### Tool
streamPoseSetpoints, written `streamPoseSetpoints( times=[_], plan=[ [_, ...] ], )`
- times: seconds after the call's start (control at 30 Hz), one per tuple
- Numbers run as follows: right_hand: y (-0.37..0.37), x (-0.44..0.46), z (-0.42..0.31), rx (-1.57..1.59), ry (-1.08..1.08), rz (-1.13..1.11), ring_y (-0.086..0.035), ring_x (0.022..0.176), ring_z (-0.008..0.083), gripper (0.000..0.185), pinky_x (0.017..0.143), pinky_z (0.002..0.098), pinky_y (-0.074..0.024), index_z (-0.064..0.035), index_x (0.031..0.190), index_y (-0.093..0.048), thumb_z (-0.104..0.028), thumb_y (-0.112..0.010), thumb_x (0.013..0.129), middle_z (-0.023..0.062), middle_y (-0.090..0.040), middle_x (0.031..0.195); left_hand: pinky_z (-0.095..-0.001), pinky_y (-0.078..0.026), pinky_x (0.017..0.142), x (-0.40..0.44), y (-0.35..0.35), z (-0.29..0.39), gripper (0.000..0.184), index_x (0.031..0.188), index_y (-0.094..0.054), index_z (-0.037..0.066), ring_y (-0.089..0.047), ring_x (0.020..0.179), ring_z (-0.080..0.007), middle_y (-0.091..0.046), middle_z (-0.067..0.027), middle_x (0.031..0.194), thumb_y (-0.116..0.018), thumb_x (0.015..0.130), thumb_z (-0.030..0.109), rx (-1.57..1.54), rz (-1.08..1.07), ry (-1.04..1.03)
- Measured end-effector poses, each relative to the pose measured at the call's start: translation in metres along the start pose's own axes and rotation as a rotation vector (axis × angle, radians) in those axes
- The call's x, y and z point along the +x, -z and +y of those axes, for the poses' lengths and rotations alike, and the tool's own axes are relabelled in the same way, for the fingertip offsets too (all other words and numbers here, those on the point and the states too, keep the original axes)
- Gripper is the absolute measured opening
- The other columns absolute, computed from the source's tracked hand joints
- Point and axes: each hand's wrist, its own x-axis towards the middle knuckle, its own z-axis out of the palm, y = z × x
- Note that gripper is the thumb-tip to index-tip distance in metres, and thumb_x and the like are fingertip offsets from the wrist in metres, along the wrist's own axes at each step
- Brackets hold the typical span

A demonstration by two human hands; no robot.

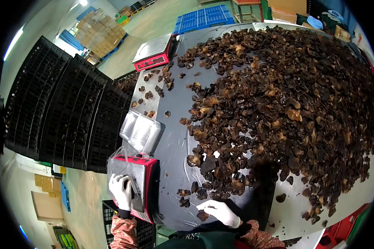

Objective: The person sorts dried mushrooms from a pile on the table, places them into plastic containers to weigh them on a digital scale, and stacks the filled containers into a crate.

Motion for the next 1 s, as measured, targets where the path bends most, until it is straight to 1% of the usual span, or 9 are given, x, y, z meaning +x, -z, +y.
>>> streamPoseSetpoints(
  times=[0.17, 0.37, 0.57, 0.63, 0.7, 0.73, 0.77, 0.87, 1.0],
  plan=[
    [0.007, -0.001, -0.009, -0.030, -0.031, 0.007, -0.060, 0.093, 0.0098, 0.025, 0.086, 0.0258, -0.0482, 0.0028, 0.118, -0.064, -0.006, -0.051, 0.099, 0.0062, -0.067, 0.110, -0.0512, -0.035, 0.106, 0.010, 0.008, -0.008, 0.016, 0.093, -0.064, 0.007, -0.050, 0.121, -0.0369, -0.063, -0.0103, 0.106, -0.070, 0.078, 0.004, -0.101, 0.188, 0.060],
    [-0.007, -0.008, -0.017, -0.503, 0.255, 0.062, -0.062, 0.092, 0.0122, 0.024, 0.082, 0.0269, -0.0498, 0.0048, 0.113, -0.064, -0.004, -0.049, 0.096, 0.0080, -0.068, 0.106, -0.0261, -0.047, 0.089, 0.011, 0.017, -0.040, 0.019, 0.114, -0.061, 0.000, -0.059, 0.098, -0.0123, -0.065, -0.0051, 0.106, -0.057, 0.095, 0.003, -0.925, 0.079, 0.563],
    [-0.029, -0.019, -0.007, 0.004, -0.028, 0.265, -0.060, 0.096, 0.0135, 0.020, 0.085, 0.0259, -0.0470, 0.0030, 0.107, -0.065, -0.002, -0.053, 0.092, 0.0073, -0.066, 0.103, -0.0241, -0.048, 0.072, -0.008, 0.053, -0.041, 0.019, 0.110, -0.061, 0.001, -0.059, 0.079, -0.0099, -0.063, -0.0041, 0.094, -0.053, 0.101, 0.016, -1.040, 0.304, 0.567],
    [-0.031, -0.018, -0.010, -0.880, 0.487, 0.082, -0.062, 0.091, 0.0161, 0.020, 0.083, 0.0289, -0.0500, 0.0039, 0.108, -0.063, -0.005, -0.052, 0.094, 0.0088, -0.066, 0.100, -0.0250, -0.048, 0.064, -0.021, 0.061, -0.023, 0.021, 0.109, -0.057, 0.000, -0.059, 0.071, -0.0134, -0.060, -0.0073, 0.087, -0.049, 0.101, 0.018, -1.286, 0.334, 0.565],
    [-0.042, -0.014, 0.013, 0.065, 0.136, 0.182, -0.063, 0.087, 0.0170, 0.023, 0.080, 0.0304, -0.0511, 0.0033, 0.110, -0.062, -0.011, -0.051, 0.096, 0.0087, -0.066, 0.097, -0.0240, -0.047, 0.061, -0.043, 0.073, 0.007, 0.020, 0.109, -0.056, 0.000, -0.060, 0.068, -0.0138, -0.064, -0.0100, 0.091, -0.048, 0.100, 0.016, -1.480, 0.107, 0.458],
    [-0.054, -0.010, 0.013, -0.215, 0.171, 0.219, -0.063, 0.084, 0.0179, 0.028, 0.076, 0.0313, -0.0516, 0.0027, 0.113, -0.061, -0.019, -0.052, 0.098, 0.0087, -0.065, 0.095, -0.0242, -0.047, 0.061, -0.059, 0.067, 0.026, 0.019, 0.108, -0.056, 0.001, -0.059, 0.066, -0.0131, -0.064, -0.0091, 0.089, -0.049, 0.098, 0.016, -1.579, 0.017, 0.497],
    [-0.052, -0.004, 0.023, 0.276, 0.004, 0.173, -0.062, 0.083, 0.0172, 0.031, 0.073, 0.0311, -0.0513, 0.0019, 0.114, -0.061, -0.024, -0.052, 0.100, 0.0089, -0.065, 0.094, -0.0244, -0.047, 0.061, -0.075, 0.062, 0.045, 0.019, 0.108, -0.057, 0.002, -0.059, 0.064, -0.0125, -0.064, -0.0081, 0.086, -0.050, 0.097, 0.016, -1.669, -0.074, 0.544],
    [-0.094, 0.010, 0.028, 0.300, -0.096, 0.306, -0.059, 0.075, 0.0123, 0.035, 0.060, 0.0238, -0.0461, 0.0004, 0.116, -0.061, -0.030, -0.050, 0.102, 0.0054, -0.064, 0.091, -0.0229, -0.047, 0.062, -0.121, 0.029, 0.089, 0.020, 0.107, -0.057, 0.003, -0.057, 0.064, -0.0083, -0.060, -0.0027, 0.082, -0.056, 0.099, 0.021, -1.698, -0.409, 0.535],
    [-0.128, 0.016, 0.035, -0.131, 0.040, 0.173, -0.047, 0.060, 0.0058, 0.032, 0.052, 0.0196, -0.0368, 0.0017, 0.121, -0.060, -0.022, -0.051, 0.102, 0.0007, -0.057, 0.081, -0.0234, -0.047, 0.059, -0.160, -0.009, 0.109, 0.017, 0.109, -0.059, 0.004, -0.059, 0.065, -0.0082, -0.061, -0.0013, 0.083, -0.057, 0.097, 0.016, -1.535, -0.303, 0.492]
  ],
)
